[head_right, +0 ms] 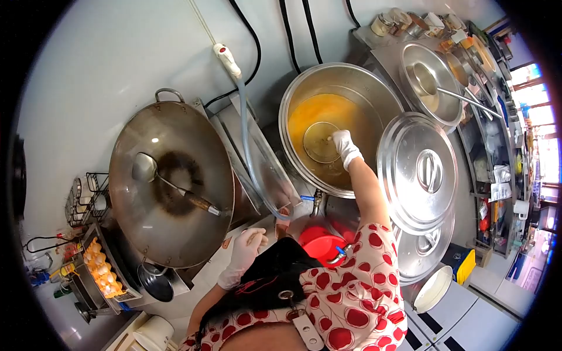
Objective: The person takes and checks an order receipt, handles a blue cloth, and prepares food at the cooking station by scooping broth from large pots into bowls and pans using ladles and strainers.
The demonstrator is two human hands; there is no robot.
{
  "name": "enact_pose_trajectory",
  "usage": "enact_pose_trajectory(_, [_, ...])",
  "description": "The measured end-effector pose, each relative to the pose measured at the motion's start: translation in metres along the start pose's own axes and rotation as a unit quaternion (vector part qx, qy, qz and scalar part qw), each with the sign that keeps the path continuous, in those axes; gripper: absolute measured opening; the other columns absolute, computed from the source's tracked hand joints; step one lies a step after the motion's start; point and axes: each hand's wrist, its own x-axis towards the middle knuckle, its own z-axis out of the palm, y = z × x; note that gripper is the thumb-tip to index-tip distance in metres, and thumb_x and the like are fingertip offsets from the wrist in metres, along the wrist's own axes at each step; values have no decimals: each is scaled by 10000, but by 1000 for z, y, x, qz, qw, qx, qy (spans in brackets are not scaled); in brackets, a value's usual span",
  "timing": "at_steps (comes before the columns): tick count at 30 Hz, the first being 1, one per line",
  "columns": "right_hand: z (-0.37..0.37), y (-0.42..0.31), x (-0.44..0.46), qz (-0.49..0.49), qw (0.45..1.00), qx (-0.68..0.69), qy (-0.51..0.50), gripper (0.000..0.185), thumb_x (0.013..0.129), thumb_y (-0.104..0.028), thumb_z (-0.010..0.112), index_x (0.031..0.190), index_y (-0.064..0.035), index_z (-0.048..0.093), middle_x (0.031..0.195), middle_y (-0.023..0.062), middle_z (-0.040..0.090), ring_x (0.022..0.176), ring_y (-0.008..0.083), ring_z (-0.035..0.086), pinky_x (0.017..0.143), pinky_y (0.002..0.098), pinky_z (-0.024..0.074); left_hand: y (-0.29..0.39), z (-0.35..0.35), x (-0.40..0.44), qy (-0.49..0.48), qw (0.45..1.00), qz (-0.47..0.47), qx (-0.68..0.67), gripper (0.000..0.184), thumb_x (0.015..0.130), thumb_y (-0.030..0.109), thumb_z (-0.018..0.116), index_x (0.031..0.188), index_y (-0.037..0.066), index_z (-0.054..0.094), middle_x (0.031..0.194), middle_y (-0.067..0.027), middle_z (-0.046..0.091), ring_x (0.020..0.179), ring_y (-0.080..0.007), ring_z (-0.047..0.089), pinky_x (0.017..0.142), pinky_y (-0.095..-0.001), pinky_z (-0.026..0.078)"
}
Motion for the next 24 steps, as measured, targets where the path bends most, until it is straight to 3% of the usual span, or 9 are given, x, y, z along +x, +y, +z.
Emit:
enact_pose_trajectory(2, [8,27,27,-66,997,-31,12,289,753,-293,734,906,-49,697,925,160,680,892,293,641,815,366,488,1,-8,-8,12,999,-22,-23,180,942,113,508,1021,-18,602,813,-68,629,741,-120,618,644,-232,492])
enact_pose_trajectory(5, [-16,10,-28,-113,973,193,61,110,752,-51,663,646,-29,644,520,24,483,430,142,410,423,318,346,-21,-29,-17,16,1000,3,-2,175,947,115,499,1012,-11,602,820,-66,631,726,-116,614,648,-230,495])
enact_pose_trajectory(8, [-46,-13,-75,-83,926,367,34,77,754,-65,654,694,-17,646,554,23,509,457,142,435,423,305,339,-25,-47,-31,37,999,-25,0,190,948,112,492,1033,-24,593,818,-74,641,723,-129,622,672,-244,507])
enact_pose_trajectory(15, [-101,-36,-123,-67,901,429,-8,115,772,-129,617,777,-23,663,605,41,551,520,166,497,454,309,374,-51,-106,-95,72,994,-67,43,236,945,184,499,1027,-7,611,805,-75,657,713,-137,621,646,-255,492])
enact_pose_trajectory(19, [-126,-24,-168,-296,946,101,82,284,915,-205,482,1064,-4,616,936,50,612,820,137,551,712,273,448,-84,-145,-150,133,979,-141,68,239,907,202,531,946,-3,649,749,-93,662,665,-141,625,621,-259,495])
enact_pose_trajectory(20, [-124,-25,-173,-244,940,238,21,283,915,-148,475,1119,10,592,986,48,611,857,135,557,748,268,456,-93,-156,-165,149,972,-160,82,237,901,201,534,929,-2,653,735,-95,660,662,-145,627,615,-263,495])
enact_pose_trajectory(21, [-124,-27,-187,-357,927,110,36,305,897,-62,463,1174,20,561,1059,61,607,896,123,559,797,263,457,-103,-168,-183,168,964,-183,91,236,894,201,538,911,-2,657,720,-97,659,658,-148,629,610,-266,494])
enact_pose_trajectory(22, [-124,-7,-138,-302,907,293,-27,356,876,11,441,1219,27,531,1157,72,586,963,130,559,859,255,444,-115,-181,-198,189,953,-224,75,250,888,222,543,896,-1,657,708,-99,656,642,-155,628,592,-273,492])
enact_pose_trajectory(24, [-142,-2,-98,-194,900,381,-84,360,898,-133,520,1227,13,528,1276,104,528,1053,186,550,898,253,438,-139,-207,-222,220,930,-292,38,282,877,266,553,876,4,657,676,-97,643,587,-172,612,547,-290,481])
